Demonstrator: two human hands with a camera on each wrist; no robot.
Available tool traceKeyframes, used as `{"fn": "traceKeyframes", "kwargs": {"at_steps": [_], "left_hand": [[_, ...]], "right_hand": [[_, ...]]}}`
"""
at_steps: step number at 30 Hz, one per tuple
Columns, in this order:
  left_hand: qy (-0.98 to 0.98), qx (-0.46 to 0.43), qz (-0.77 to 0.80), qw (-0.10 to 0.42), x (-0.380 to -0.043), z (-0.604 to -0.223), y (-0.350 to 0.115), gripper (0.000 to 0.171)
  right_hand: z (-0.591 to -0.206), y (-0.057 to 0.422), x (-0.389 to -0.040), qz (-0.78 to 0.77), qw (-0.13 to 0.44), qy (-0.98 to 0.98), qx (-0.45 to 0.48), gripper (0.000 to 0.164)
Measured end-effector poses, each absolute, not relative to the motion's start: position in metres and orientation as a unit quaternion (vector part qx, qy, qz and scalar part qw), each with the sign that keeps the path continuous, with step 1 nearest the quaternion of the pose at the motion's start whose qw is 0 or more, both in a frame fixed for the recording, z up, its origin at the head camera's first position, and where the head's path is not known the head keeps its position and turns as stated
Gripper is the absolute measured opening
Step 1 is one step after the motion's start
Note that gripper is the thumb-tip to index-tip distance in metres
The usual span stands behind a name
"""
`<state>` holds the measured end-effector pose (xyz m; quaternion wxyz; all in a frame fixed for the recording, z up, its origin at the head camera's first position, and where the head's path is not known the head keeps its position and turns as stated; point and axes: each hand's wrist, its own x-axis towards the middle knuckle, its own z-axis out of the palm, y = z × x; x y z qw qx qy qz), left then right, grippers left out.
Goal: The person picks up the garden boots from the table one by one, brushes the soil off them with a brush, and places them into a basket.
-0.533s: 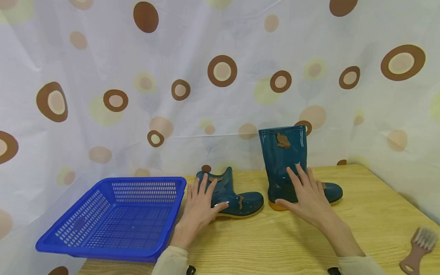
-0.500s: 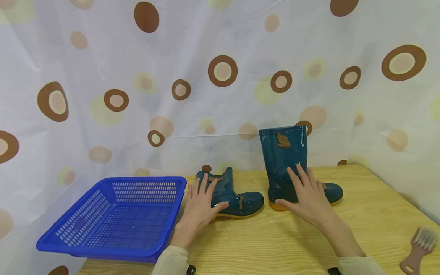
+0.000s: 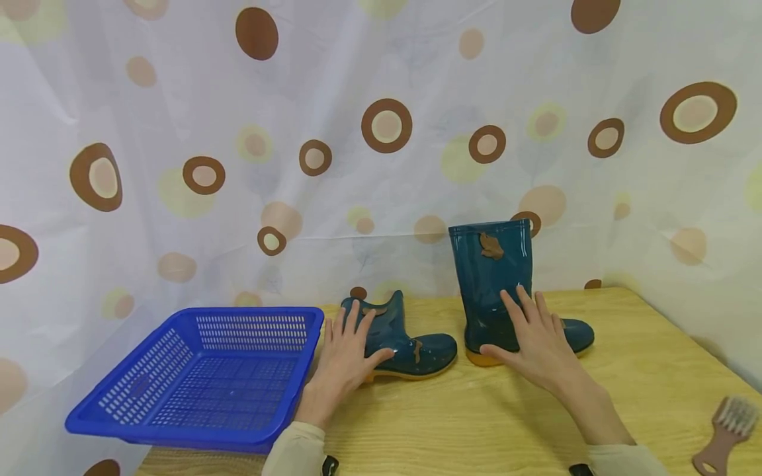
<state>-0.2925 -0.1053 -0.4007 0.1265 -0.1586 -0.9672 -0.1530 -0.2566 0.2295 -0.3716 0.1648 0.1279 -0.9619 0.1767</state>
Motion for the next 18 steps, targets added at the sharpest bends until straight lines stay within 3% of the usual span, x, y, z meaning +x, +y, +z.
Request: {"fn": "traceKeyframes", "kwargs": {"at_steps": [18], "left_hand": [[-0.967,-0.159,-0.16,0.118,-0.2925,-0.4015,-0.107,0.088]], "right_hand": [[-0.3779,0.2295,-0.2594,0.172,0.15,-0.964,0.134,0.109]]}}
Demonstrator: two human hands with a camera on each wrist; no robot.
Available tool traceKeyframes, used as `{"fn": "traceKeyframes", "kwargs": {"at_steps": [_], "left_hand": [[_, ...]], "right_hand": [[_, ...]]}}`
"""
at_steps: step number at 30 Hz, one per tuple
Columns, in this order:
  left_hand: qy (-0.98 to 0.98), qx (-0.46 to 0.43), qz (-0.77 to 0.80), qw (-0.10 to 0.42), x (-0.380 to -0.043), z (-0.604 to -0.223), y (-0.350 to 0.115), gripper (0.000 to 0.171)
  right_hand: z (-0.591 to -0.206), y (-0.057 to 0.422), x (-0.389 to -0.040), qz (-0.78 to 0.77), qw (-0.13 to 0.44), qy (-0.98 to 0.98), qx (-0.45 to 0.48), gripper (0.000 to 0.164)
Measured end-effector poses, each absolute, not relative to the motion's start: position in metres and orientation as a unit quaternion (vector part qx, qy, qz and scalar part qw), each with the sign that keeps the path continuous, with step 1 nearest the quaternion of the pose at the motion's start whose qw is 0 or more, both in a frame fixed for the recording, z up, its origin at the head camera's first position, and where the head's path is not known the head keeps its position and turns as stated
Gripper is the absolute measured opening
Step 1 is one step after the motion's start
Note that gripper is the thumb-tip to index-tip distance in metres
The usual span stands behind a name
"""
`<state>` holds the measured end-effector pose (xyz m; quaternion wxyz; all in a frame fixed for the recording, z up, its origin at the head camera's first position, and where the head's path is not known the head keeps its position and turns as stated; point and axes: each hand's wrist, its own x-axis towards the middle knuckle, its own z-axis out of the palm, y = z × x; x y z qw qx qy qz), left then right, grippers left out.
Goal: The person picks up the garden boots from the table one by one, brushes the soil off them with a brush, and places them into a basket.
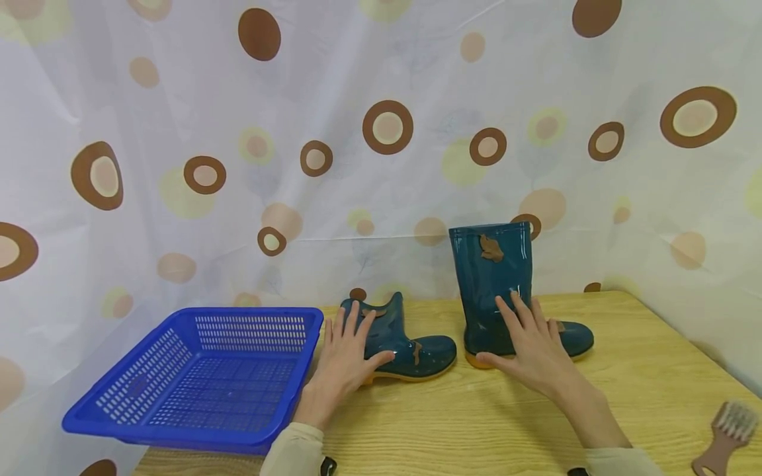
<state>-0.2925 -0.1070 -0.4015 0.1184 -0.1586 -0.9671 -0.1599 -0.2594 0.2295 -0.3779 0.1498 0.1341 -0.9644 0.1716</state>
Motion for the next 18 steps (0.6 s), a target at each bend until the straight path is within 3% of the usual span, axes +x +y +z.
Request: {"fn": "traceKeyframes", "kwargs": {"at_steps": [18], "left_hand": [[-0.965,-0.146,-0.186,0.111,-0.2916,-0.4014,-0.11,0.088]], "right_hand": [[-0.3789,0.232,-0.2582,0.165,0.142,-0.966,0.143,0.111]]}}
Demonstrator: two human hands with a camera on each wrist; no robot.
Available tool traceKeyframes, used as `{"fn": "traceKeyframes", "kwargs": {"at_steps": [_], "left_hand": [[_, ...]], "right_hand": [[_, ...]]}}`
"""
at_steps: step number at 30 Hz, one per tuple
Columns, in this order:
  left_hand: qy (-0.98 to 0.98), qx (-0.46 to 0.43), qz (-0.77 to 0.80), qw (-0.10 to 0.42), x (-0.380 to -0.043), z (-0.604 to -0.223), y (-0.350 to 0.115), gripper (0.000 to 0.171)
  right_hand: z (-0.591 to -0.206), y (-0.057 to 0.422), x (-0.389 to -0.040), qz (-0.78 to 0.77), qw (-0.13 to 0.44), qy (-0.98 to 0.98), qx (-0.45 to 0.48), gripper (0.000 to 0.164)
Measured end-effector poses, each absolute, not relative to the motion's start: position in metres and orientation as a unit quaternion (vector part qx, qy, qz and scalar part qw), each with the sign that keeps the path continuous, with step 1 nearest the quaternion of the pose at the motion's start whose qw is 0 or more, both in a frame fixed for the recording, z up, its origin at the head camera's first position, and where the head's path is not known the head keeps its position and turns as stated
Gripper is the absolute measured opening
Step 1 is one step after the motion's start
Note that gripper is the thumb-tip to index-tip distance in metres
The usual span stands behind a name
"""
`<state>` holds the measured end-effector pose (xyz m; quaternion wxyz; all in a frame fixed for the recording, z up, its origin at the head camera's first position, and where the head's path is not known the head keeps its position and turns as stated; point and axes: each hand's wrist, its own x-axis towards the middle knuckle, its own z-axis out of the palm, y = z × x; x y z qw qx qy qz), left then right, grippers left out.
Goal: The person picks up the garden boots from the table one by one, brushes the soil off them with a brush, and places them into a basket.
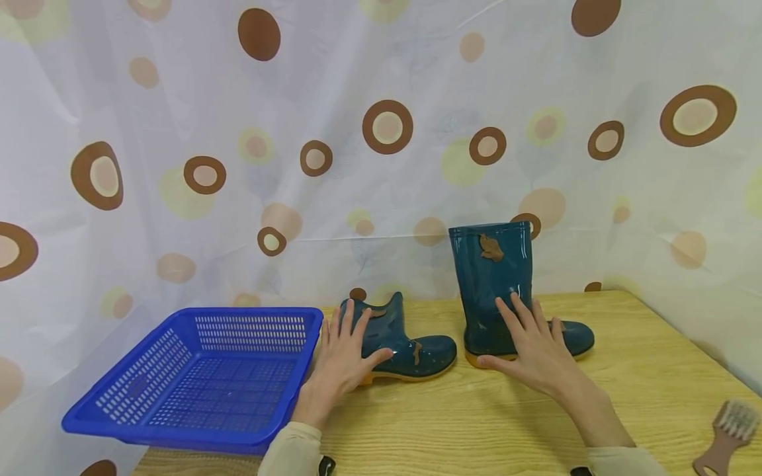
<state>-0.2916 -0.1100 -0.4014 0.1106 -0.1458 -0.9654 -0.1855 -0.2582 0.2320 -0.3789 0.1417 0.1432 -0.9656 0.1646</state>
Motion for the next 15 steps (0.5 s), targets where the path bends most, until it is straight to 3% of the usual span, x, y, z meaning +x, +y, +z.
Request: {"fn": "traceKeyframes", "kwargs": {"at_steps": [15], "left_hand": [[-0.956,-0.101,-0.258,0.093,-0.293,-0.4,-0.11,0.076]], "right_hand": [[-0.371,0.251,-0.259,0.177,0.117,-0.971,0.114,0.1]]}}
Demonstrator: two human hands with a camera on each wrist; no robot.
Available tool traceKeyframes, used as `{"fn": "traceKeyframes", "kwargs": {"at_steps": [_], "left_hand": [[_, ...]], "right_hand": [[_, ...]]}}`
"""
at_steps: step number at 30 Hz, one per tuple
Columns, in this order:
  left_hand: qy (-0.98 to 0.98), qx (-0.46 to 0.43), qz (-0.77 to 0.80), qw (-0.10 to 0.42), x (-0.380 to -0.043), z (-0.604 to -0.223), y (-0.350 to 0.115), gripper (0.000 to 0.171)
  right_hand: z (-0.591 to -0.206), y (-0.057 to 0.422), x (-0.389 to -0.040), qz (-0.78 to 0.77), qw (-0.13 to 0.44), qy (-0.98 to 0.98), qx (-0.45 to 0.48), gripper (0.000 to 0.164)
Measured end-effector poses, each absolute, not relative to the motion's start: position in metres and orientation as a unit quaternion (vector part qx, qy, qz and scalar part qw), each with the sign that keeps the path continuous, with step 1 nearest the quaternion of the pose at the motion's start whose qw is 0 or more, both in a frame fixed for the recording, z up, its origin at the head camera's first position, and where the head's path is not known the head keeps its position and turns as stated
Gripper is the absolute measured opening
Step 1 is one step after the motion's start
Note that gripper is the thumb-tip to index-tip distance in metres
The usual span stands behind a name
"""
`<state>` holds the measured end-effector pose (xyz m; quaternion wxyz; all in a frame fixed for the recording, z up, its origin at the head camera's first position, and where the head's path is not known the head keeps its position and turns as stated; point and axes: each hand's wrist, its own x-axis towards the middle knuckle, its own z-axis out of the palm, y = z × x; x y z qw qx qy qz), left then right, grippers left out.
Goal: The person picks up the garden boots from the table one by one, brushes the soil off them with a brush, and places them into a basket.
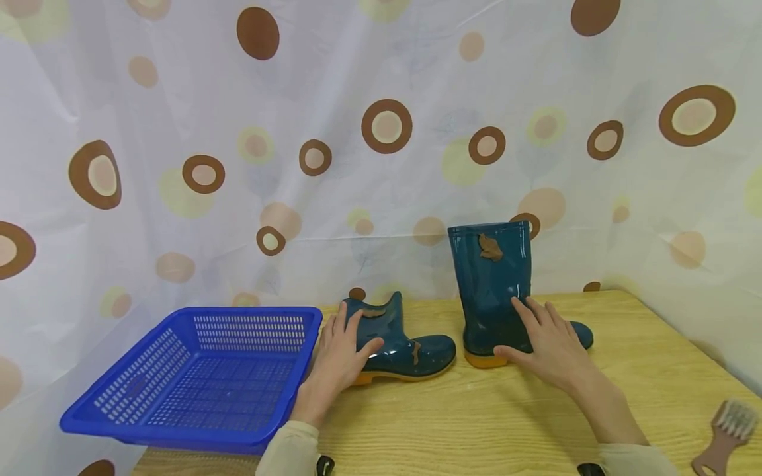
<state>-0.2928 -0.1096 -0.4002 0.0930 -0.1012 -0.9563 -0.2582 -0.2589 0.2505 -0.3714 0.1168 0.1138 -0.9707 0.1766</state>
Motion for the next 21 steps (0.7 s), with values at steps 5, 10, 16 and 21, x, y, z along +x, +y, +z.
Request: {"fn": "traceKeyframes", "kwargs": {"at_steps": [5,10,16,21], "left_hand": [[-0.952,-0.101,-0.276,0.087,-0.294,-0.401,-0.11,0.075],[-0.952,-0.084,-0.286,0.075,-0.296,-0.401,-0.112,0.075],[-0.951,-0.066,-0.295,0.066,-0.295,-0.401,-0.113,0.077],[-0.95,-0.056,-0.302,0.056,-0.295,-0.402,-0.113,0.079]], "right_hand": [[-0.37,0.257,-0.259,0.168,0.125,-0.971,0.116,0.098],[-0.368,0.261,-0.259,0.158,0.129,-0.972,0.114,0.094],[-0.367,0.271,-0.259,0.155,0.127,-0.974,0.11,0.091],[-0.367,0.28,-0.259,0.162,0.112,-0.975,0.101,0.092]]}}
